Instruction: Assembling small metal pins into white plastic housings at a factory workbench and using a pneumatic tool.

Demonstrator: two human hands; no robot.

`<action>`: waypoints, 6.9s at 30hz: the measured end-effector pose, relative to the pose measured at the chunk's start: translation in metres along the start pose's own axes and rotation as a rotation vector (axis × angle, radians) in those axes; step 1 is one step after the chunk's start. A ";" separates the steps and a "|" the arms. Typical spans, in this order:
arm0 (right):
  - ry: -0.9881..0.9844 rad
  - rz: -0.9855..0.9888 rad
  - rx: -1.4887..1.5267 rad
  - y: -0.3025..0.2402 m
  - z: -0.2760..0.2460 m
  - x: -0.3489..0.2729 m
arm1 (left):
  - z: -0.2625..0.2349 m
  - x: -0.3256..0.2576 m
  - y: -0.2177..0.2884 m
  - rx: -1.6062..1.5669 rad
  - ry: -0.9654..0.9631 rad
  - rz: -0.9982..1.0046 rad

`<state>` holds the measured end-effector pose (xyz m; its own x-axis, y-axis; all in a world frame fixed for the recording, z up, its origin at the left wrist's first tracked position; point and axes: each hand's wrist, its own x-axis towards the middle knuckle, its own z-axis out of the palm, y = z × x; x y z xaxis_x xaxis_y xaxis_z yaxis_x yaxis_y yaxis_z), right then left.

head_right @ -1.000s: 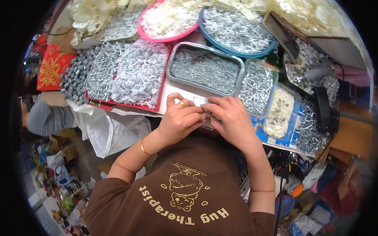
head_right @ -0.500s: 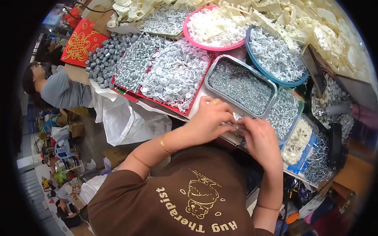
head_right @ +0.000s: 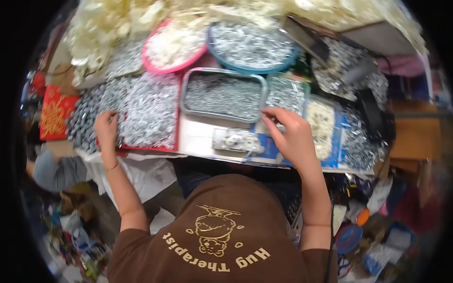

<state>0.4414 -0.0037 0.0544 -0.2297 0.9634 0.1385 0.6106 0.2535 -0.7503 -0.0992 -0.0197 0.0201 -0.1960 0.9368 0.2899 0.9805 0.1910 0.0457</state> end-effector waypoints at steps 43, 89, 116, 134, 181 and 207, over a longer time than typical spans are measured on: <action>0.047 -0.015 -0.512 0.124 -0.093 0.090 | -0.013 -0.054 0.214 -1.241 -0.237 0.034; -0.207 -0.144 -0.088 -0.031 0.035 -0.021 | -0.031 -0.092 0.281 -0.894 0.020 0.607; 0.234 -0.359 -0.174 -0.012 0.004 0.138 | -0.032 -0.028 -0.084 0.516 0.137 -0.685; 0.369 -0.038 0.315 0.025 -0.030 0.006 | -0.005 -0.019 -0.038 -0.432 0.509 -0.388; 0.192 0.231 0.350 -0.002 -0.001 -0.044 | -0.015 -0.069 0.328 -0.882 -0.224 0.742; 0.225 -0.229 0.000 -0.017 0.048 -0.041 | -0.012 -0.083 0.271 -0.930 -0.339 0.363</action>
<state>0.4037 -0.0516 0.0305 -0.1873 0.8765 0.4434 0.5622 0.4658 -0.6834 0.1828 -0.0491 0.0195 0.2590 0.9530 0.1572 0.5762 -0.2831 0.7667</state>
